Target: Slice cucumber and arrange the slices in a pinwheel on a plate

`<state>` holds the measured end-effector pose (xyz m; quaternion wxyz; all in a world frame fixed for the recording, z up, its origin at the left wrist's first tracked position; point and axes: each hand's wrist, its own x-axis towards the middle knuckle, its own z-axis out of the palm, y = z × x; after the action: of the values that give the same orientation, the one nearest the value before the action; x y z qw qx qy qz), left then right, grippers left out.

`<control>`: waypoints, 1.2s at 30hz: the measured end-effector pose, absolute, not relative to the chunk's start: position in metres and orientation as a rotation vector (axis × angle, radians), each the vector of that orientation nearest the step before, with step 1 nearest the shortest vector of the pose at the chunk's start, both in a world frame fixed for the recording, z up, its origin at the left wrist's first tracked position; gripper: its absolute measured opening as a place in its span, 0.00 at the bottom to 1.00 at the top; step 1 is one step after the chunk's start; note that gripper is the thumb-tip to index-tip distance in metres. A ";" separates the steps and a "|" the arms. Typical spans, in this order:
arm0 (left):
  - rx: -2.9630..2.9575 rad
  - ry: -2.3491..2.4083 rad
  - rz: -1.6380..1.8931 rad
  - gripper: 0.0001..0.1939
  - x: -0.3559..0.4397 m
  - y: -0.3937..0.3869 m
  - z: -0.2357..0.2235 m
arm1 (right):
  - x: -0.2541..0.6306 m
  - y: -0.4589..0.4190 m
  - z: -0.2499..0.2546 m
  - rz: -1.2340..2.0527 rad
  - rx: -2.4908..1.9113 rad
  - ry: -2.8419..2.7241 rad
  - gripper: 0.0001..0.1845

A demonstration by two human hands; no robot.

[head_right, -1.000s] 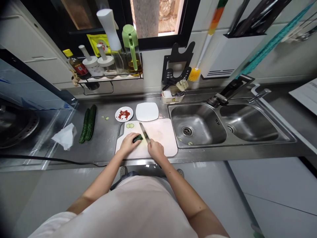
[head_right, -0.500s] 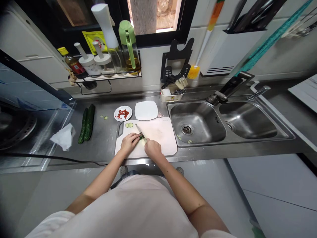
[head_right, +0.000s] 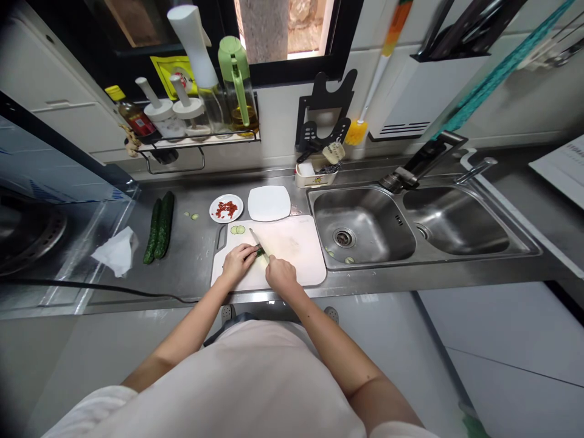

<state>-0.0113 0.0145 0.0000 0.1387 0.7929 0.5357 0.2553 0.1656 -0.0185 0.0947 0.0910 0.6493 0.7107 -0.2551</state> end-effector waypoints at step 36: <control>2.256 1.518 0.723 0.12 -0.012 0.017 0.002 | 0.157 -0.007 0.089 -0.788 1.878 2.146 0.17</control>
<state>-0.0122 0.0173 0.0021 0.1632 0.7910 0.5324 0.2536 0.1570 -0.0071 0.0893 0.0913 0.6322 0.7222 -0.2653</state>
